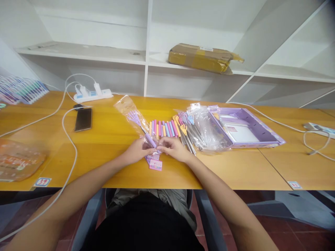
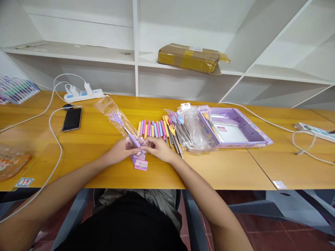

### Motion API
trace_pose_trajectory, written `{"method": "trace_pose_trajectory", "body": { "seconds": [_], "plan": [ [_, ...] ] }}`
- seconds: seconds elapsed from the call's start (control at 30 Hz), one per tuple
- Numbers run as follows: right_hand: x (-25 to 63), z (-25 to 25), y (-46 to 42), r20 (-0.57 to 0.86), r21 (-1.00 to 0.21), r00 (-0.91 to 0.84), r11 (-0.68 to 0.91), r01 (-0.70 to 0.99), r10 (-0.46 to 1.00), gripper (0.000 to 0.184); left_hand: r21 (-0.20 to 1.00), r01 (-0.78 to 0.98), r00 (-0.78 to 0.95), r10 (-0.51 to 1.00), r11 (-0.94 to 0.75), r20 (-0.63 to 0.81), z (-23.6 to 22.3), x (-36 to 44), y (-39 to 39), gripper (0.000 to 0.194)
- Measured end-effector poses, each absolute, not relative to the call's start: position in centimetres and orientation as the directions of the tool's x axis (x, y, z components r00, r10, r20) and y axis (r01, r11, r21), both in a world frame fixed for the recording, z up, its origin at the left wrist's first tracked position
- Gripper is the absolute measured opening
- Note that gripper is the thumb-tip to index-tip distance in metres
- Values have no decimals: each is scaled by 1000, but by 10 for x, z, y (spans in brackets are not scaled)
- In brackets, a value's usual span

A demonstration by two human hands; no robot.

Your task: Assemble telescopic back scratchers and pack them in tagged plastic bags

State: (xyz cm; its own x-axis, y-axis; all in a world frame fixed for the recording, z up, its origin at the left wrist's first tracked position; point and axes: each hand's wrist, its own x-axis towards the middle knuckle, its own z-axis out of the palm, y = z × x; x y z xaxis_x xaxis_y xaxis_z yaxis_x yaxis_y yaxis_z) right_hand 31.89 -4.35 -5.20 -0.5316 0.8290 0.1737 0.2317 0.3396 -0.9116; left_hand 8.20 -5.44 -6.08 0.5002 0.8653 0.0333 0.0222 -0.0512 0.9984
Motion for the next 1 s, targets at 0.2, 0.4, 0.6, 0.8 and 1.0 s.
{"method": "trace_pose_trajectory", "body": {
  "seconds": [0.2,0.4,0.6,0.8,1.0],
  "plan": [
    [319,-48,-46,112,-948,-569,259,183,814,45,997,60,483,876,-54,18,-60,81,-55,43],
    [321,-42,-48,117,-947,-586,268,178,802,46,995,54,516,855,-86,46,-65,80,-53,45],
    [321,-44,-47,115,-971,-611,219,98,783,45,993,57,576,816,-107,55,-54,76,-54,43],
    [320,-42,-45,82,-996,-581,42,-83,810,43,974,219,823,547,-60,-151,-33,69,-65,29],
    [320,-45,-47,-1,-993,-696,-81,-82,718,42,960,260,707,697,-104,-116,-26,69,-63,40]
  ]
}}
